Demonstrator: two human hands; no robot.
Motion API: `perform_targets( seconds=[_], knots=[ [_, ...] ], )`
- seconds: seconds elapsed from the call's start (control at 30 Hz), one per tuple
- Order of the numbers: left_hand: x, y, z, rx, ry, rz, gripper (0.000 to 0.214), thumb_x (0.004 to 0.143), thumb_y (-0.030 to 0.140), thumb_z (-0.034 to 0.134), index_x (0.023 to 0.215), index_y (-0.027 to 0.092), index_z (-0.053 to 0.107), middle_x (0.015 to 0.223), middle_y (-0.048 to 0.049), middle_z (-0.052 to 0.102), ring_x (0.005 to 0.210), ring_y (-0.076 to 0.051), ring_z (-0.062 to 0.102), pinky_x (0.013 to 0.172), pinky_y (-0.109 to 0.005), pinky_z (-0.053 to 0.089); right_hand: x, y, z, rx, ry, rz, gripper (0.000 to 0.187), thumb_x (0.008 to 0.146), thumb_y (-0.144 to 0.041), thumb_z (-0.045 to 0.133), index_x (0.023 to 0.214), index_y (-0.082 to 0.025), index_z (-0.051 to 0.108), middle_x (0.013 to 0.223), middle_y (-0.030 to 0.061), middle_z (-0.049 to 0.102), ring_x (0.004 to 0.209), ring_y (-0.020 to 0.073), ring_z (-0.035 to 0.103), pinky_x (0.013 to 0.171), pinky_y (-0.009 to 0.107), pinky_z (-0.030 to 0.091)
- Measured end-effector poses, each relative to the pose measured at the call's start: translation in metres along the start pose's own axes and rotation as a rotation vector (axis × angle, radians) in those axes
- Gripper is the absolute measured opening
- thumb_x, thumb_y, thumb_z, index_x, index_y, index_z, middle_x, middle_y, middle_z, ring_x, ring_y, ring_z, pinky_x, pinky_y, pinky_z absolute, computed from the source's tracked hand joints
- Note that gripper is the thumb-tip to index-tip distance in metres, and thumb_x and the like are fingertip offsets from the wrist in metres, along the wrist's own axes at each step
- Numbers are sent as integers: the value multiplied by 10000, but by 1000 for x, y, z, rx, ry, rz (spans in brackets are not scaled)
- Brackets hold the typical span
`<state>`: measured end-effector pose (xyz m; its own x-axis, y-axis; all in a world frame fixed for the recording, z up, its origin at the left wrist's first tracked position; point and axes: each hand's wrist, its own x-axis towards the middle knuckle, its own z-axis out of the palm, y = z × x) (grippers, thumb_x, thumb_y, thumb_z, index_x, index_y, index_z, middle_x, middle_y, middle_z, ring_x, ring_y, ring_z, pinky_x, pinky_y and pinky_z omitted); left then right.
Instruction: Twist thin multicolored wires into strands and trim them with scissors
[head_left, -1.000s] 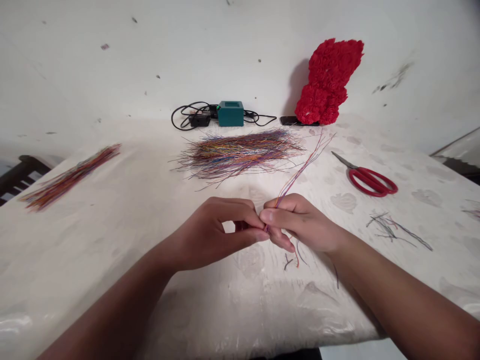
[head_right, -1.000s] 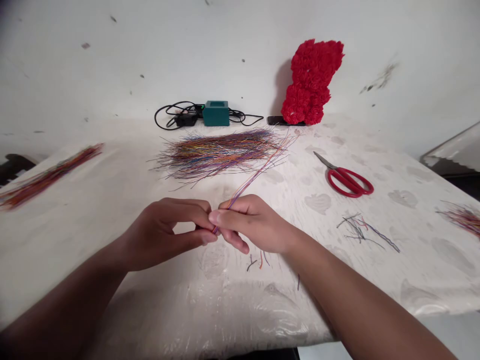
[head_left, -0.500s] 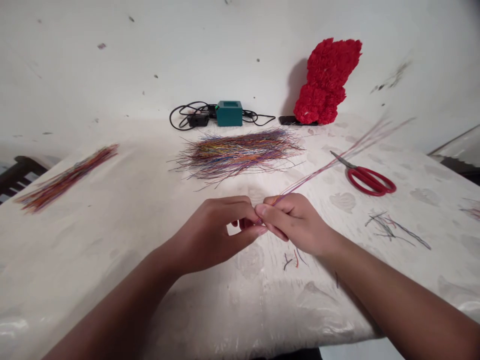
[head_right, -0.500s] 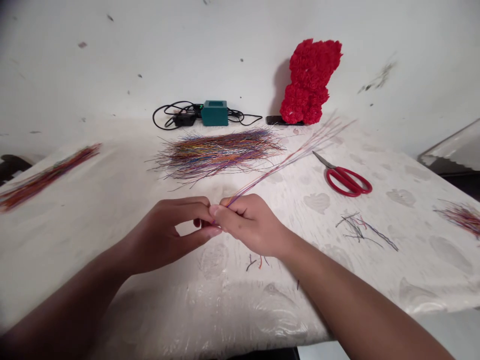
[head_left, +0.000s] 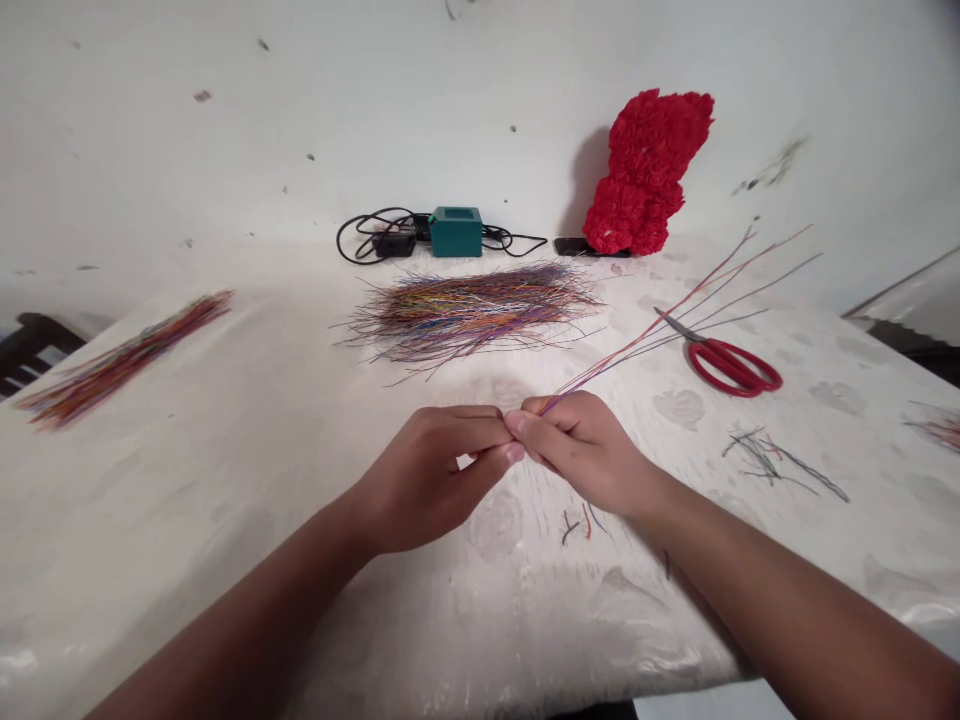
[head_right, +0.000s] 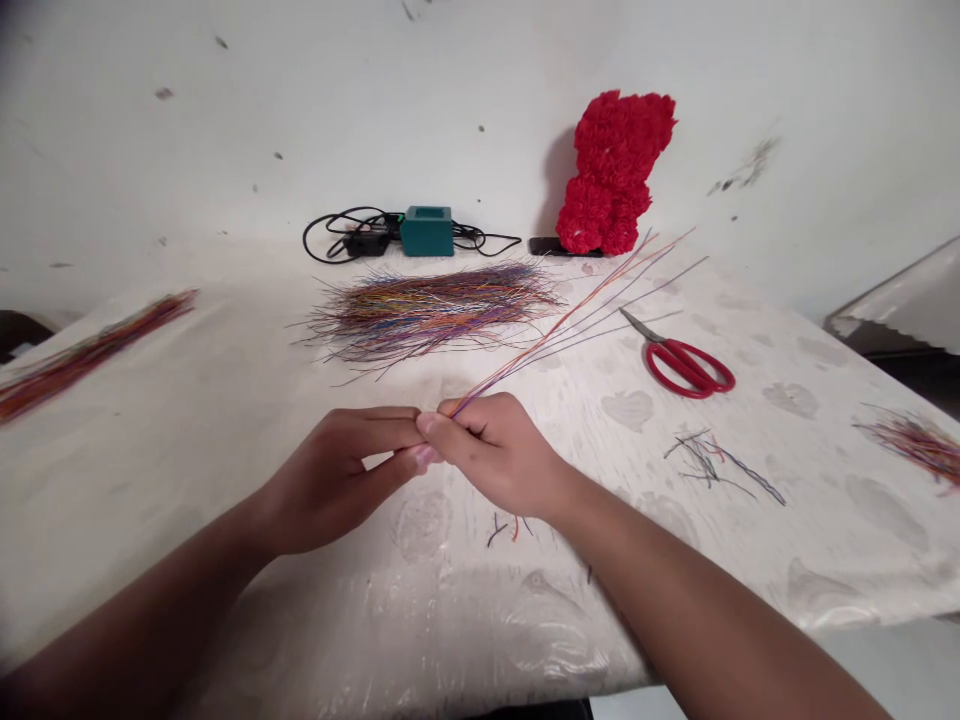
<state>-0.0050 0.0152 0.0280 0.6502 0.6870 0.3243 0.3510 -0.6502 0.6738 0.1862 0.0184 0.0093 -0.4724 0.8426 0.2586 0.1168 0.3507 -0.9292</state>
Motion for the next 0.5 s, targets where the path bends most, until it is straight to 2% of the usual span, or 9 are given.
perform_targets(
  seconds=[0.1, 0.3, 0.5],
  knots=[
    [0, 0, 1, 8, 22, -14, 229, 953, 166, 497, 730, 156, 548, 677, 55, 476, 642, -59, 414, 620, -194, 372, 1, -2, 0, 57, -8, -4, 450, 989, -295, 507, 566, -165, 423, 582, -53, 373, 520, 65, 321, 470, 229, 264],
    [-1, 4, -2, -57, 10, -30, 147, 939, 165, 532, 913, 217, 667, 779, 48, 609, 699, -69, 518, 665, -199, 432, 2, -8, -2, 207, -14, 38, 509, 983, -286, 512, 495, -163, 438, 498, -47, 407, 477, 68, 356, 460, 240, 263],
    [0, 6, -11, -170, 21, -54, 55, 889, 196, 635, 862, 191, 682, 813, 27, 683, 742, -81, 607, 688, -194, 487, 1, -5, -3, 356, -61, 122, 473, 953, -316, 564, 511, -165, 487, 420, -53, 421, 403, 69, 342, 430, 244, 254]
  ],
)
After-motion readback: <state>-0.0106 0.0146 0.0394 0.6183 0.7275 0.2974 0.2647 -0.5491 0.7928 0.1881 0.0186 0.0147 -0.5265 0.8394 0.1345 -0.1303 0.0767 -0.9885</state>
